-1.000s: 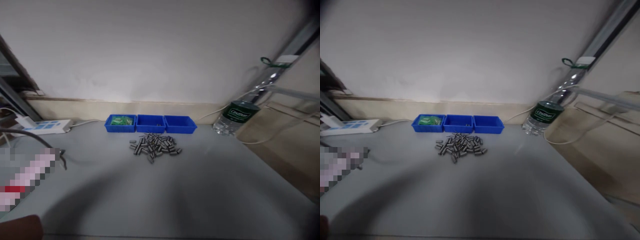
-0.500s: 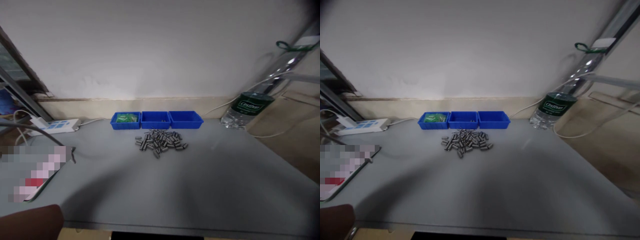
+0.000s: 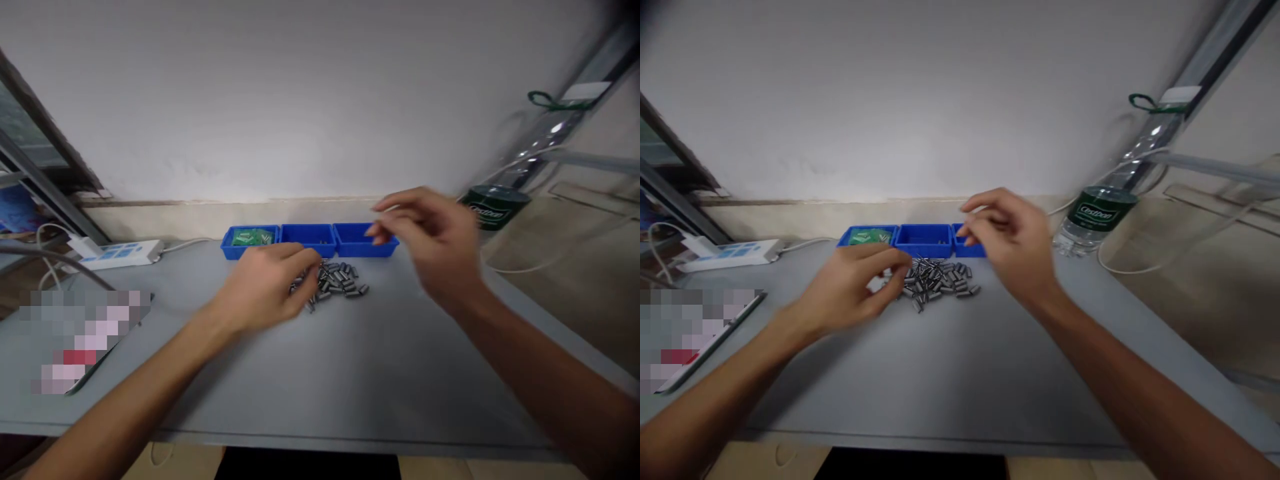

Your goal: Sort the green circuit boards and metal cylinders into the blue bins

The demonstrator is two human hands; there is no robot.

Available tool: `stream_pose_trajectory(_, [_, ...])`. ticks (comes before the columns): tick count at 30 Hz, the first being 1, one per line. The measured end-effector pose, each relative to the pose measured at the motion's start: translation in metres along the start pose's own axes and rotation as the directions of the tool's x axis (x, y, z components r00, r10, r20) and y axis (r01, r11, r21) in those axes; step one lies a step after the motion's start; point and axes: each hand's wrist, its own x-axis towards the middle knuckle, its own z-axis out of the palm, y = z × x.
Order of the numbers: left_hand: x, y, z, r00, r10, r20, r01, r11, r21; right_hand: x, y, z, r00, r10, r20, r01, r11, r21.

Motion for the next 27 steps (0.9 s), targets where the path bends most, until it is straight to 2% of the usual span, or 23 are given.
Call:
stream_pose_trajectory(2, [0.008,-0.019,0.008,0.994,-0.012,0.105,-0.001,0.993,0.122,0.006,0.03,0.027,0.98,0.185,0.079,-0.191,0.978,0.083])
stream_pose_trajectory(5, [0.011,-0.059,0.023,0.97,-0.11,0.216,0.064,0.975,0.211,0.005,0.068,0.059,0.92,0.372,0.121,-0.386,0.913,0.134])
stream_pose_trajectory(7, [0.005,-0.082,0.03,0.951,-0.13,0.282,0.077,0.978,0.194,-0.001,0.083,0.07,0.895,0.43,0.122,-0.445,0.884,0.146])
stream_pose_trajectory(10, [-0.009,-0.102,0.033,0.927,-0.15,0.345,0.098,0.982,0.161,-0.017,0.089,0.073,0.902,0.422,0.091,-0.432,0.886,0.167])
stream_pose_trajectory(15, [-0.025,-0.114,0.035,0.93,-0.119,0.347,0.095,0.992,0.086,-0.035,0.09,0.06,0.915,0.375,0.151,-0.392,0.915,0.097])
stream_pose_trajectory(19, [-0.027,-0.118,0.045,0.939,-0.141,0.313,0.112,0.988,0.108,-0.036,0.095,0.057,0.915,0.375,0.152,-0.388,0.919,0.072])
stream_pose_trajectory(22, [-0.027,-0.119,0.051,0.946,-0.165,0.28,0.16,0.986,0.039,-0.036,0.095,0.058,0.906,0.382,0.18,-0.4,0.913,0.075])
stream_pose_trajectory(25, [-0.026,-0.115,0.053,0.962,-0.172,0.214,0.189,0.98,-0.063,-0.037,0.094,0.059,0.906,0.363,0.219,-0.388,0.918,0.082])
stream_pose_trajectory(27, [-0.023,-0.11,0.053,0.978,-0.165,0.13,0.182,0.975,-0.126,-0.038,0.094,0.06,0.904,0.356,0.235,-0.381,0.922,0.07])
